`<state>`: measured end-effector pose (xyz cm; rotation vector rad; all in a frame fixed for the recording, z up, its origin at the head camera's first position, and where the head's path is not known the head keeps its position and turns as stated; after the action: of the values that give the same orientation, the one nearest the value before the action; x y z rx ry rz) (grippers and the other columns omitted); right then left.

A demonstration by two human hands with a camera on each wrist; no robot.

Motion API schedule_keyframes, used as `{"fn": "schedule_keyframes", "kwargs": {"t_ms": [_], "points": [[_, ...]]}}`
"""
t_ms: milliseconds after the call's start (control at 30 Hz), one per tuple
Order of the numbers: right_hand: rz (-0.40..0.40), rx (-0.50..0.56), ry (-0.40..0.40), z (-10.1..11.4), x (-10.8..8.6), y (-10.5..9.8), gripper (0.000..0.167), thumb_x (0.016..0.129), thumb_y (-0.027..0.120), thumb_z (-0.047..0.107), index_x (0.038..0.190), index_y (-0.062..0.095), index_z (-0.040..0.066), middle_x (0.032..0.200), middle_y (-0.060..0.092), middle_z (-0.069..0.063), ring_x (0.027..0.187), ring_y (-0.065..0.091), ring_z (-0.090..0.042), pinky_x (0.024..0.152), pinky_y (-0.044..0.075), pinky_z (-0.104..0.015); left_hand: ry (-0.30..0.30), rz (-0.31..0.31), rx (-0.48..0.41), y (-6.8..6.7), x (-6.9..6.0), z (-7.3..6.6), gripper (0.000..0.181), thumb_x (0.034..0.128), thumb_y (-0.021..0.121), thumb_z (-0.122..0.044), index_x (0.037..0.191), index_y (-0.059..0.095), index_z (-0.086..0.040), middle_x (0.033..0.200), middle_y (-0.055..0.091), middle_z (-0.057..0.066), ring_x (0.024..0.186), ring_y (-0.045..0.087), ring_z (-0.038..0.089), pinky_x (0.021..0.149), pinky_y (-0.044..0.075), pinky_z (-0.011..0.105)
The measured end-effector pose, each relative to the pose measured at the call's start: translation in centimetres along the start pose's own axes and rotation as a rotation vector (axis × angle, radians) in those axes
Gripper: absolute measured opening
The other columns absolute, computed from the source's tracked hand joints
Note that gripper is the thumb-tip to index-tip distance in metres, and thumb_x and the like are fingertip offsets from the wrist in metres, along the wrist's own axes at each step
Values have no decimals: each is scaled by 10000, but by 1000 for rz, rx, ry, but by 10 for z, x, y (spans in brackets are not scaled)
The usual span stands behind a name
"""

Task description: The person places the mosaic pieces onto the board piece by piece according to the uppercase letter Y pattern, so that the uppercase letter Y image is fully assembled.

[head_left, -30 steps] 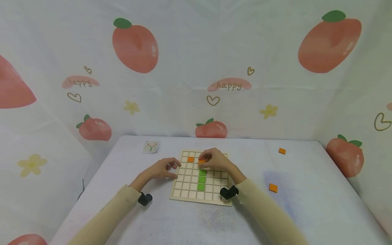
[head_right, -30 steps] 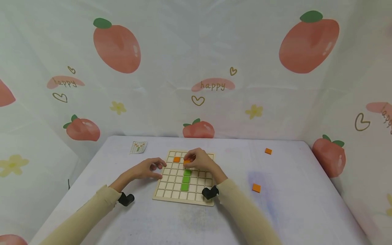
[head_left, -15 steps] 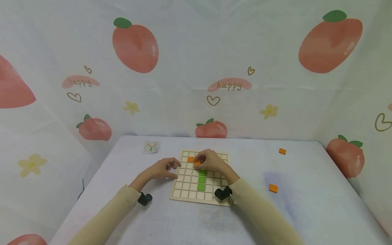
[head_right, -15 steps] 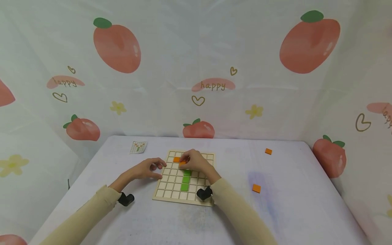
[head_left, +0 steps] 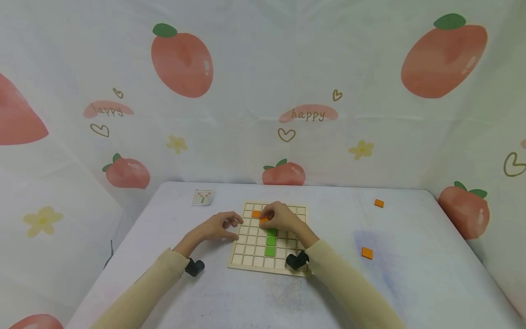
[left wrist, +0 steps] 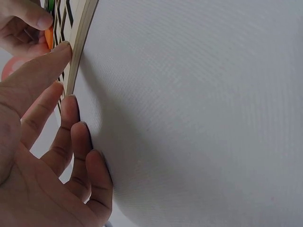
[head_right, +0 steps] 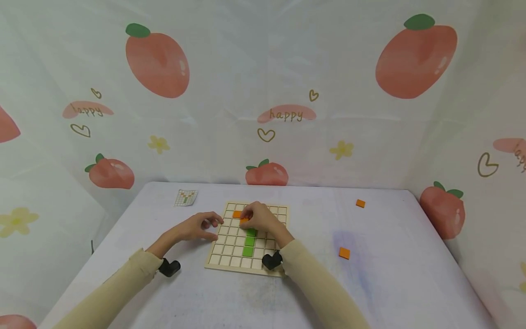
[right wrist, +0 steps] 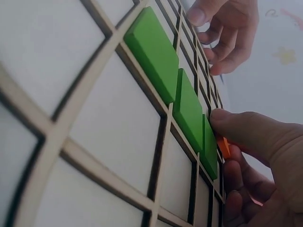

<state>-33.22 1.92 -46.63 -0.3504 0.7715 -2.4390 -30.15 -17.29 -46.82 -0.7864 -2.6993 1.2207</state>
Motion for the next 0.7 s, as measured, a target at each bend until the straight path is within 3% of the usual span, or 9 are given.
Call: {"fn": "schedule_keyframes", "kwargs": {"t_ms": [700], "points": [[3,-14,40,1,-2,0,183,842,841,89,994,750,45,931,672,-8,833,563,-153,773,488,-308,-47,0,-2,2,-1,0,416,835,842,-112,1210,662,-112,1044,596,8,964,524,244,876,442,422]]}}
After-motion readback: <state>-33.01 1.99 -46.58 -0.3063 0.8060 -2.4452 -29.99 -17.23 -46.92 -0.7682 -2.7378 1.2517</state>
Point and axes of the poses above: each hand's wrist, its own x-axis towards the middle knuckle, its own y-axis out of the palm, z = x × y, the point moved 7 cm from there along x, towards the middle knuckle
